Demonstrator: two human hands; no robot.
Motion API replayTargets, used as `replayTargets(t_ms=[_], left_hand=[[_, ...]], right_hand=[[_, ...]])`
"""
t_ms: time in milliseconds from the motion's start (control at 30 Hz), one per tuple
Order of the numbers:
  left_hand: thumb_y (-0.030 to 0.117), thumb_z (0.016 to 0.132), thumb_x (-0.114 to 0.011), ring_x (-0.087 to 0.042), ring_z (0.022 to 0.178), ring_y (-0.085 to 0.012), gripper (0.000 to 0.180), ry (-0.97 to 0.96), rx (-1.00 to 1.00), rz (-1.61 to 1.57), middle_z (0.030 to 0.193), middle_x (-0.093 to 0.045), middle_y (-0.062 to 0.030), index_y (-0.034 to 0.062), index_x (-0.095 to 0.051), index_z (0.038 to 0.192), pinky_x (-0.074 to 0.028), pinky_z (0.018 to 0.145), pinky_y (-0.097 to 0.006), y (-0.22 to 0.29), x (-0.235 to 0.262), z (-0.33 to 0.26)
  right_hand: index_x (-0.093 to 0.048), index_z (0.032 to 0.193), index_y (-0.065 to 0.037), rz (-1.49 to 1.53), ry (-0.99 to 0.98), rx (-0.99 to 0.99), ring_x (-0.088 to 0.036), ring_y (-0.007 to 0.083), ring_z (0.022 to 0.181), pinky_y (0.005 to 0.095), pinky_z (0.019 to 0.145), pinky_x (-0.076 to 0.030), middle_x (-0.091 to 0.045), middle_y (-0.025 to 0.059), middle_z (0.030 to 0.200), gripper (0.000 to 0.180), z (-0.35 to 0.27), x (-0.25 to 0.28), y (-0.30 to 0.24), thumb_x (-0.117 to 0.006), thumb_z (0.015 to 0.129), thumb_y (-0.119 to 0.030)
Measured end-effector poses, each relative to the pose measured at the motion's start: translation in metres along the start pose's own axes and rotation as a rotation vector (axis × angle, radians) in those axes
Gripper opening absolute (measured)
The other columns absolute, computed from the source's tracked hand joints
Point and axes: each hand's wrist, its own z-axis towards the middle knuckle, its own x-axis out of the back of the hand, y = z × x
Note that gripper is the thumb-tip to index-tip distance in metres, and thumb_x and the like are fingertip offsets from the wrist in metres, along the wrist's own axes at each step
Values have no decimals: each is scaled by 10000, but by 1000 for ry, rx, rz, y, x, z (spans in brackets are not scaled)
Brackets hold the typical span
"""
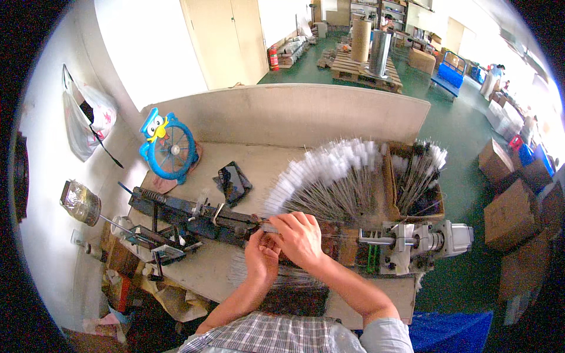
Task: Manufacturing cleaning brushes by inserting bristles into metal handles using an assembly machine.
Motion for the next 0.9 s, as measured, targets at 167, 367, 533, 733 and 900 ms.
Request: replayTargets(t_ms=[167,367,533,733,900], left_hand=[[35,840,-544,-588,799,-157,50,46,-38,119,884,-592,-71,11,-534,883,-493,728,-269,-5,-2,4],[56,852,-538,-587,820,-164,101,-5,-77,182,930,-585,-86,6,-523,938,-496,748,-283,-5,4,8],[305,920,-462,-569,922,-217,320,-78,-28,100,972,-574,-104,18,-500,1056,-481,820,-343,0,5,2],[519,918,-358,-525,1012,-279,574,-64,34,83,1095,-530,-147,0,-466,1138,-442,889,-406,8,4,-6],[528,922,-341,-506,1077,-267,603,-57,5,226,1186,-489,-143,1,-422,1204,-411,930,-383,4,7,-8]], right_hand=[[-669,909,-127,-25,-3,68,-580,185,877,343,760,-436,-629,-1,942,274,-7,10,8,-711,647,-192],[-677,883,-121,-21,-19,54,-573,183,902,338,783,-424,-629,1,953,243,-1,18,3,-708,656,-202],[-653,835,-111,-84,-115,1,-555,191,874,345,762,-418,-611,6,871,182,-6,32,8,-675,684,-211],[-643,810,-92,-102,-196,1,-538,211,812,350,725,-420,-580,15,750,127,-20,28,10,-659,704,-160],[-651,852,-87,-59,-157,7,-552,206,849,343,734,-427,-608,20,804,156,-15,39,11,-654,707,-146]])
